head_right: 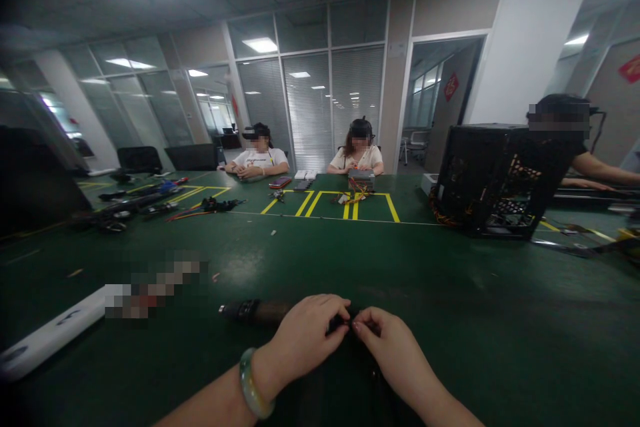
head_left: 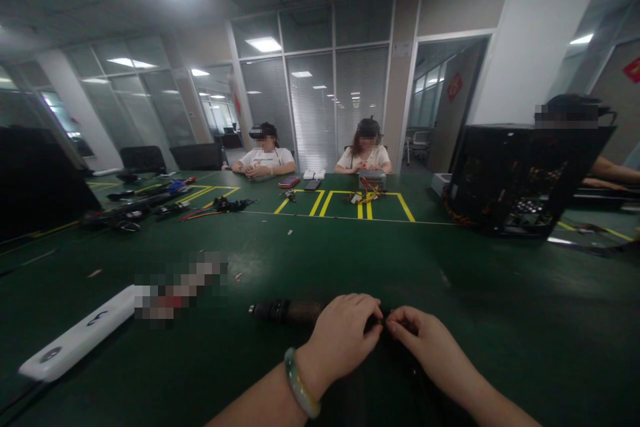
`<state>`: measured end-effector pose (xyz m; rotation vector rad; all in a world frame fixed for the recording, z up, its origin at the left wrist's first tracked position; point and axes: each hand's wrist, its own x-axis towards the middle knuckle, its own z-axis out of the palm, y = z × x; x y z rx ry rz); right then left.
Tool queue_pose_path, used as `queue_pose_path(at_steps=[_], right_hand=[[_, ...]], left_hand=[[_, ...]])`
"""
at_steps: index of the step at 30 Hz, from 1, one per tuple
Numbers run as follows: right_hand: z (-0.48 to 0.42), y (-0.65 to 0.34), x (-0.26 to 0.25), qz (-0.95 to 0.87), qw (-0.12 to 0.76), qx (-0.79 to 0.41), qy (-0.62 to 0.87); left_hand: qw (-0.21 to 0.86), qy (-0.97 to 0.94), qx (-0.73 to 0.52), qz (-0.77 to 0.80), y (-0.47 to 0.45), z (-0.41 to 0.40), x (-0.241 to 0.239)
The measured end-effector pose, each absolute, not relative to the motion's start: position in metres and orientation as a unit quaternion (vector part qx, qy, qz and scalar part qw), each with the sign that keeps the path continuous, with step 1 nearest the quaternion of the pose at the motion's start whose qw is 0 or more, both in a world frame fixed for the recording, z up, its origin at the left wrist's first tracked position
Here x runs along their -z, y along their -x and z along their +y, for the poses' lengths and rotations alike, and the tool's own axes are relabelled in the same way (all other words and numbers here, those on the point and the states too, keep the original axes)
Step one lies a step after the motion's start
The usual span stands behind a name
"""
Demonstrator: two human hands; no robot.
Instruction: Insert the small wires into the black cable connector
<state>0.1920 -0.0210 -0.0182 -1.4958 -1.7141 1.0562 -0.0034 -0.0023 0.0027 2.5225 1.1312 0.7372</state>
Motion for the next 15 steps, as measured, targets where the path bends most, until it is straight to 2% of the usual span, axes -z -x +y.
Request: queue_pose_path(at_steps=[15], right_hand=[[-0.0203,-0.1889,0.0238,-0.675,0.291,-0.340,0.587]], left_hand=[[0.127,-0.874,-0.249,0.397,-0.0003,-0.0006,0.0007]])
